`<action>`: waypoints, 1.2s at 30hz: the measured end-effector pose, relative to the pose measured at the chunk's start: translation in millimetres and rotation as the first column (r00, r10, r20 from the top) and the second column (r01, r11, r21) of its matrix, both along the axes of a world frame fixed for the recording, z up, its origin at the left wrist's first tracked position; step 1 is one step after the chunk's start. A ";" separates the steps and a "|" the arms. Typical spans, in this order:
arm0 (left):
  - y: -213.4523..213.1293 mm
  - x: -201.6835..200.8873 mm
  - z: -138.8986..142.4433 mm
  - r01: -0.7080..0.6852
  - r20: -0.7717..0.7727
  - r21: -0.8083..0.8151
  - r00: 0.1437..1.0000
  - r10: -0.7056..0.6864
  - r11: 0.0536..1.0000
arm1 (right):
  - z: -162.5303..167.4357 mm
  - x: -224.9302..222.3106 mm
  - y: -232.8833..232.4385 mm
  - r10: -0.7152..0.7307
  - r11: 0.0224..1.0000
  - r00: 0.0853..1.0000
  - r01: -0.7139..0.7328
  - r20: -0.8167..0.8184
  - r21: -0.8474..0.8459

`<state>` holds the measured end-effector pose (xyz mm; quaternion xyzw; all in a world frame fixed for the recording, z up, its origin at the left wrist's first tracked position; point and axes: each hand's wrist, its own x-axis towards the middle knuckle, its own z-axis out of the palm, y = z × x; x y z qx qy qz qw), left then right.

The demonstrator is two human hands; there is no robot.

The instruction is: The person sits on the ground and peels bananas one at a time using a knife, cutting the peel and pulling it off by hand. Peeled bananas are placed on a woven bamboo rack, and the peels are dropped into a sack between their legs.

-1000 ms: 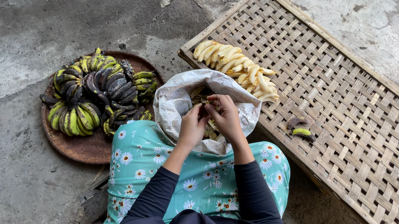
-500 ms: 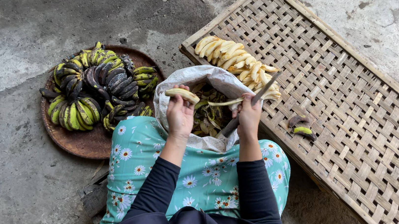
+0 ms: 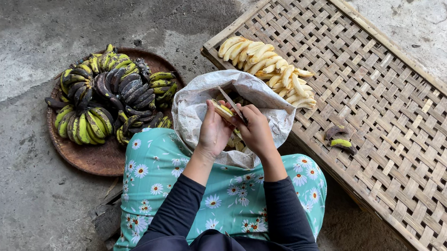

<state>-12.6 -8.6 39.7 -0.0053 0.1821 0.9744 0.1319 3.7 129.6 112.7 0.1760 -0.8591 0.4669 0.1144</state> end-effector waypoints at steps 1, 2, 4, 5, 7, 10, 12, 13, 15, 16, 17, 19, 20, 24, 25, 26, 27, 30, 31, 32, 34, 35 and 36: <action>1.4 1.1 3.1 0.022 -0.004 -0.071 1.000 -0.022 0.997 | 1.9 1.4 -1.6 -0.023 1.000 1.000 0.024 -0.009 0.019; 2.9 1.2 6.0 0.042 -0.009 -0.141 0.999 -0.043 0.989 | 3.3 1.3 -2.3 -0.046 0.998 0.999 0.047 -0.021 0.038; 5.9 2.9 10.2 0.027 -0.043 -0.141 0.999 -0.033 0.990 | 4.2 1.2 -2.4 -0.065 0.997 0.998 0.065 -0.008 0.049; 7.3 3.6 11.6 0.018 -0.060 -0.140 0.998 -0.027 0.990 | 3.5 1.0 -2.3 -0.073 0.996 0.997 0.073 -0.001 0.056; 9.6 5.3 13.2 0.030 -0.045 -0.160 0.998 -0.038 0.987 | 0.7 0.9 -0.3 -0.092 0.991 0.996 0.092 -0.008 0.095; 11.3 6.8 13.7 0.040 -0.021 -0.211 0.999 -0.045 0.977 | -7.5 1.0 2.0 -0.112 0.976 0.993 0.119 -0.048 0.183; 11.9 8.0 12.9 0.040 -0.016 -0.235 0.999 -0.045 0.971 | -14.0 0.1 4.0 -0.118 0.968 0.990 0.133 -0.081 0.213; 11.8 8.4 12.2 0.037 -0.017 -0.239 0.999 -0.042 0.970 | -17.7 -0.6 5.4 -0.117 0.969 0.989 0.134 -0.094 0.208; 10.7 9.0 9.4 0.032 -0.052 -0.282 0.997 -0.049 0.959 | -24.6 -3.4 9.0 -0.092 0.989 0.996 0.093 -0.017 0.115; 9.9 9.0 7.2 0.031 -0.084 -0.321 0.995 -0.061 0.947 | -27.6 -6.0 12.2 -0.059 0.998 0.996 0.057 0.072 0.023; 9.3 8.9 4.7 0.028 -0.116 -0.358 0.990 -0.075 0.933 | -30.6 -8.0 15.2 -0.018 0.997 0.988 0.029 0.155 -0.071; 4.3 5.7 -1.3 -0.026 -0.147 -0.482 0.988 -0.052 0.876 | -36.4 -9.8 20.8 0.015 0.988 0.976 0.019 0.218 -0.156; 2.5 4.3 -4.8 -0.054 -0.164 -0.539 0.986 -0.042 0.840 | -38.9 -10.7 23.1 0.034 0.980 0.968 0.016 0.247 -0.198; 2.6 2.3 -17.2 -0.182 -0.206 -0.600 0.976 0.069 0.779 | -45.3 -11.8 26.6 -0.059 0.977 0.976 0.099 0.209 -0.189; 3.4 2.4 -18.4 -0.157 -0.174 -0.589 0.983 0.065 0.793 | -45.8 -11.4 25.5 -0.082 0.973 0.975 0.124 0.208 -0.197; 4.4 2.1 -18.7 -0.133 -0.142 -0.576 0.988 0.061 0.807 | -46.0 -11.1 24.6 -0.105 0.968 0.973 0.148 0.207 -0.204; 4.3 2.5 -18.0 -0.172 -0.185 -0.564 0.980 0.079 0.808 | -45.4 -10.7 23.9 -0.129 0.960 0.966 0.178 0.224 -0.217; -1.1 1.3 -11.0 -0.209 -0.193 -0.527 0.973 0.123 0.824 | -41.3 -11.9 24.2 -0.198 0.934 0.949 0.258 0.244 -0.246; -6.7 0.9 -8.0 -0.168 -0.116 -0.515 0.985 0.126 0.841 | -38.3 -12.4 27.3 -0.226 0.926 0.946 0.282 0.231 -0.249; -11.8 0.1 -5.4 -0.128 -0.039 -0.499 0.991 0.126 0.857 | -35.4 -12.9 30.0 -0.252 0.918 0.943 0.305 0.218 -0.254; -19.5 -2.8 -2.2 -0.148 0.005 -0.358 0.987 0.161 0.922 | -28.7 -13.4 35.3 -0.243 0.950 0.951 0.273 0.193 -0.149; -21.5 -4.8 -2.0 -0.160 0.031 -0.284 0.984 0.175 0.945 | -25.7 -11.7 35.8 -0.237 0.962 0.954 0.257 0.183 -0.094; -21.5 -9.0 -2.4 -0.167 0.060 -0.261 0.980 0.188 0.951 | -23.0 -9.4 33.6 -0.194 0.969 0.964 0.217 0.182 -0.121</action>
